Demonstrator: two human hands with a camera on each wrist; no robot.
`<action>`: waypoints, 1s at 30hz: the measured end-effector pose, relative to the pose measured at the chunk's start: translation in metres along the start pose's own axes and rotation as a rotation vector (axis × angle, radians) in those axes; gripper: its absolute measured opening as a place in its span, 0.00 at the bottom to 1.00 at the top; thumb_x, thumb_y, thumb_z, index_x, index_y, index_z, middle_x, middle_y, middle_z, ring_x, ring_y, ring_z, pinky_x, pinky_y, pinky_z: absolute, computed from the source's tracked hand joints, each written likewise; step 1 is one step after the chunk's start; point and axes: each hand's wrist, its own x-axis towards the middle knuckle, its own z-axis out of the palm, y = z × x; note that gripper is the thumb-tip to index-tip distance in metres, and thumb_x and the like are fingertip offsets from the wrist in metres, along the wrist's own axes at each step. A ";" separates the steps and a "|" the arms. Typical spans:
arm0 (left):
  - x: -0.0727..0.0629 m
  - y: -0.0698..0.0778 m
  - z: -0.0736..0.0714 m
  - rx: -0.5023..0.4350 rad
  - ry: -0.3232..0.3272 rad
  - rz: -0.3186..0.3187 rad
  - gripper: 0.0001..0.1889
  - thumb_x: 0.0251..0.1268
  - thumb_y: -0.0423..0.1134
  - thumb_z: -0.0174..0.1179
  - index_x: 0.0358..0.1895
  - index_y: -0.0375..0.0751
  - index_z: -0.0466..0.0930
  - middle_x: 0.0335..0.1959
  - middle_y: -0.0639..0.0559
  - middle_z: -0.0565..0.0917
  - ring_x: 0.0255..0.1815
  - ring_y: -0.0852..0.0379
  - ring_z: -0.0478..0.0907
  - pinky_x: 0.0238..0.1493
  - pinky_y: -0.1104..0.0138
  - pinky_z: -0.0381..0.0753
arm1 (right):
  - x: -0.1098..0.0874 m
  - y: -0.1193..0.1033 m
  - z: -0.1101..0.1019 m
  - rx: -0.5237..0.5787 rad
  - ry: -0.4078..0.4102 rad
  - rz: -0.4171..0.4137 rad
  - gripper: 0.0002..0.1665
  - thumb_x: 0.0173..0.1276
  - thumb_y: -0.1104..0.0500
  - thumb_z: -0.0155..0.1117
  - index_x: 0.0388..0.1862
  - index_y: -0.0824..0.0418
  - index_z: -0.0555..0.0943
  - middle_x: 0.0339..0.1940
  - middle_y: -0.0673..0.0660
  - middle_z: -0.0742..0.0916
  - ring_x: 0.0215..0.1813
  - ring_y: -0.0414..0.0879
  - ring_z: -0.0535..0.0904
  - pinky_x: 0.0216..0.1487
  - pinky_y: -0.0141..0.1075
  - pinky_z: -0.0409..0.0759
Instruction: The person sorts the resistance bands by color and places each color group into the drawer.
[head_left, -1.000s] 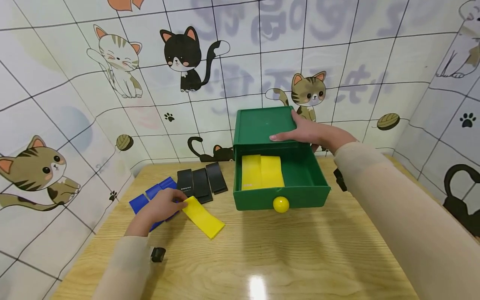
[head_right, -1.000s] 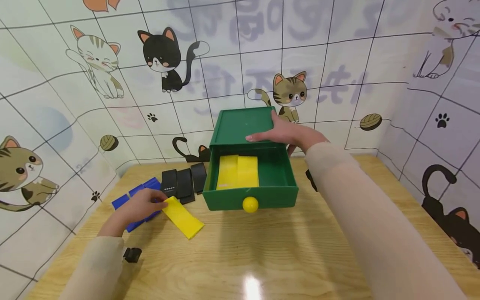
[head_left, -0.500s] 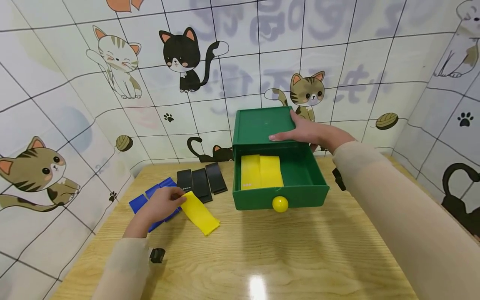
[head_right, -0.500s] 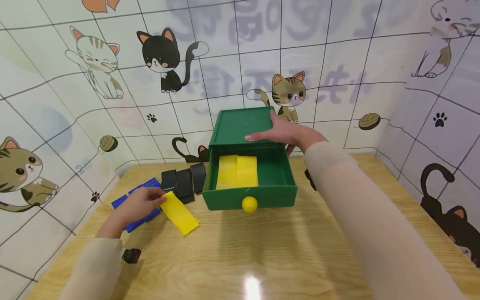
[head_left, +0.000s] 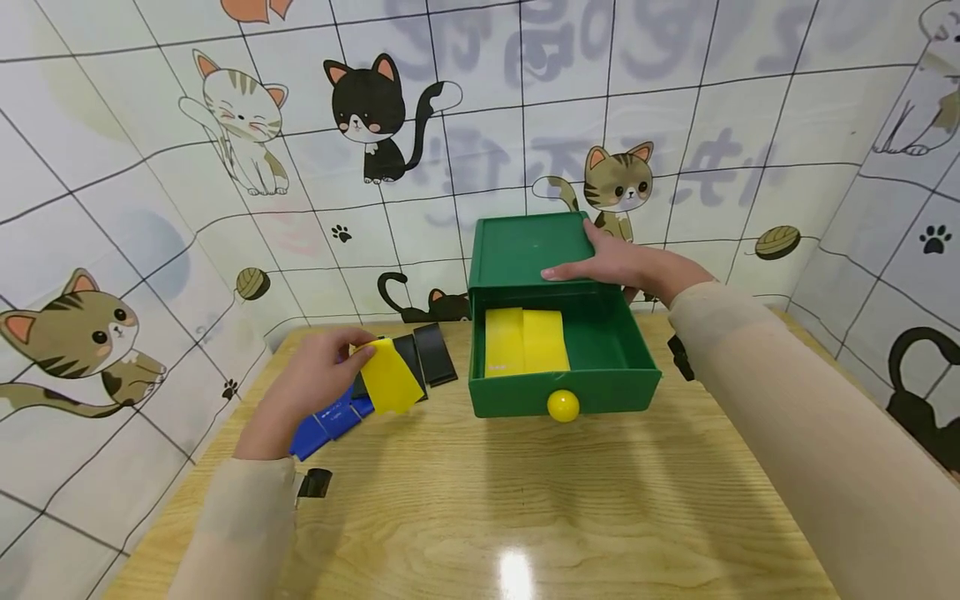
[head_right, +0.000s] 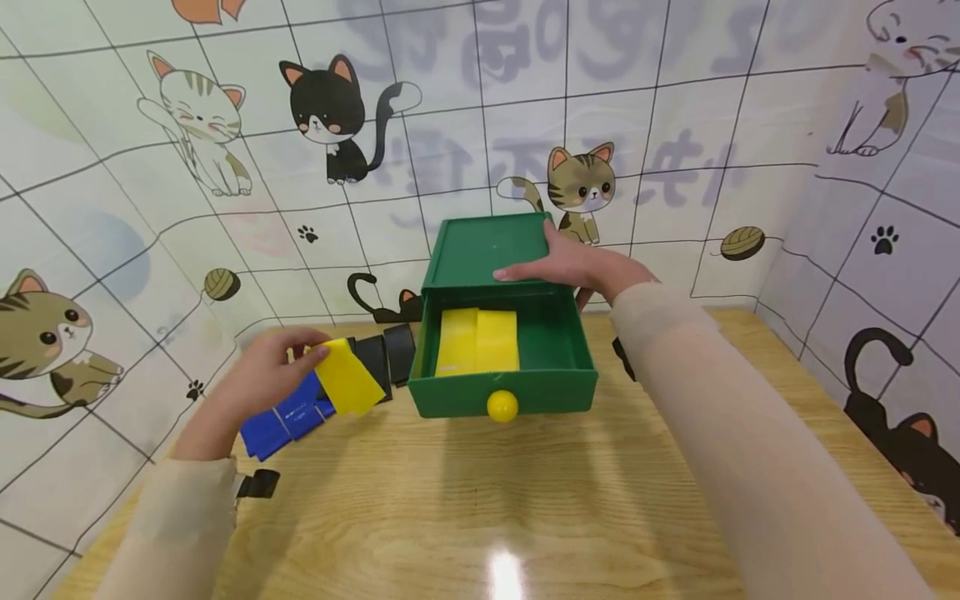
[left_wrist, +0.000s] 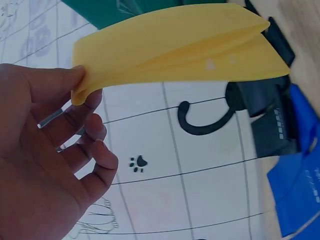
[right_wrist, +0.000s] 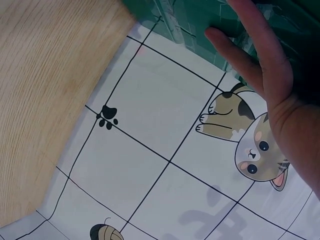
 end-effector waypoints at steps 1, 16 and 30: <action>0.000 0.004 -0.002 0.003 0.008 0.007 0.13 0.83 0.39 0.58 0.57 0.38 0.88 0.39 0.45 0.87 0.34 0.51 0.73 0.35 0.62 0.73 | 0.000 0.000 0.000 0.003 0.000 0.000 0.82 0.60 0.16 0.65 0.84 0.39 0.15 0.91 0.63 0.36 0.86 0.70 0.55 0.64 0.66 0.80; -0.015 0.060 -0.036 0.011 0.040 0.098 0.12 0.81 0.37 0.59 0.57 0.40 0.88 0.48 0.44 0.88 0.45 0.47 0.72 0.44 0.57 0.72 | -0.001 -0.002 -0.001 -0.010 -0.002 -0.002 0.82 0.60 0.16 0.64 0.83 0.39 0.14 0.91 0.64 0.36 0.84 0.70 0.59 0.58 0.61 0.84; -0.029 0.092 -0.056 0.035 0.051 0.233 0.11 0.80 0.36 0.61 0.56 0.43 0.89 0.50 0.49 0.89 0.45 0.51 0.75 0.45 0.57 0.75 | -0.001 -0.003 0.000 0.030 -0.011 0.004 0.82 0.60 0.17 0.66 0.83 0.39 0.14 0.90 0.63 0.34 0.87 0.71 0.52 0.66 0.69 0.78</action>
